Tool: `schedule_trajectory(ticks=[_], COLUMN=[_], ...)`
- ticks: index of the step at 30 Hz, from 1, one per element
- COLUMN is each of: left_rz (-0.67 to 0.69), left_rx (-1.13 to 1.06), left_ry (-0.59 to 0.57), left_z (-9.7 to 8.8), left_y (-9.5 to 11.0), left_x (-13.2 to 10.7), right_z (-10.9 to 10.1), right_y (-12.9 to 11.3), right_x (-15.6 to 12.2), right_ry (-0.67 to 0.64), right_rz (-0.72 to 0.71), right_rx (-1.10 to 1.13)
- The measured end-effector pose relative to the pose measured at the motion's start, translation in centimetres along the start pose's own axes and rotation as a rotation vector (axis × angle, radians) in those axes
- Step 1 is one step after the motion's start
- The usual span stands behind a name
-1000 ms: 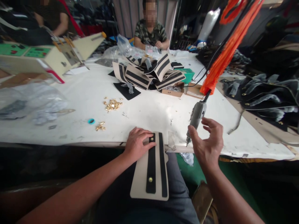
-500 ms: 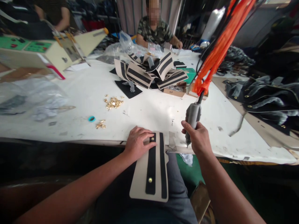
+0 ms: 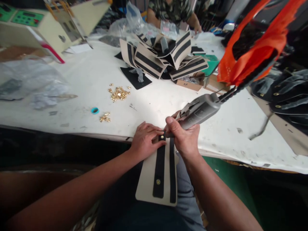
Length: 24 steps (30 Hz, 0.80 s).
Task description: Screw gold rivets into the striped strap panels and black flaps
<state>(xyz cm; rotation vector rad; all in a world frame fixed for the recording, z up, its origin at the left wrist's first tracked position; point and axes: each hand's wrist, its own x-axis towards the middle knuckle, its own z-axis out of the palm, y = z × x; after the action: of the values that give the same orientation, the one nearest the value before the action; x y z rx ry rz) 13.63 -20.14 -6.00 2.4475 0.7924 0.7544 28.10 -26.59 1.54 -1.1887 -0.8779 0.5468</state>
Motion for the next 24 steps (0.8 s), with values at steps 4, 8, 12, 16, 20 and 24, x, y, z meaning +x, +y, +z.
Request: schedule_trajectory(ticks=[4,8,12,16,20,24], left_rz=[0.001,0.005,0.003,-0.004,-0.021,-0.055], left_rx=[-0.001,-0.004,-0.005,-0.026,-0.042,-0.061], left_ry=[-0.009,-0.016,-0.015,-0.018,-0.017,-0.044], left_z=[0.0,0.0,0.0,0.0,-0.2,-0.4], left_y=[-0.1,-0.1,0.0,-0.2,-0.3,0.4], left_x=[-0.1,-0.2,-0.2,-0.1,-0.1,-1.0], right_z=[0.8,0.8,0.7,0.6,0.6,-0.3], right_y=[1.6,2.0,2.0,2.2,1.8,1.1], right_x=[0.1,0.1,0.1,0.3,0.3,-0.2], right_ry=[0.019,0.026,0.006,-0.025,-0.089,-0.161], right_rz=[-0.032,-0.063,-0.04,-0.042,-0.015,0.061], right_rx=[-0.084,-0.108,-0.174,-0.206,-0.194,-0.319])
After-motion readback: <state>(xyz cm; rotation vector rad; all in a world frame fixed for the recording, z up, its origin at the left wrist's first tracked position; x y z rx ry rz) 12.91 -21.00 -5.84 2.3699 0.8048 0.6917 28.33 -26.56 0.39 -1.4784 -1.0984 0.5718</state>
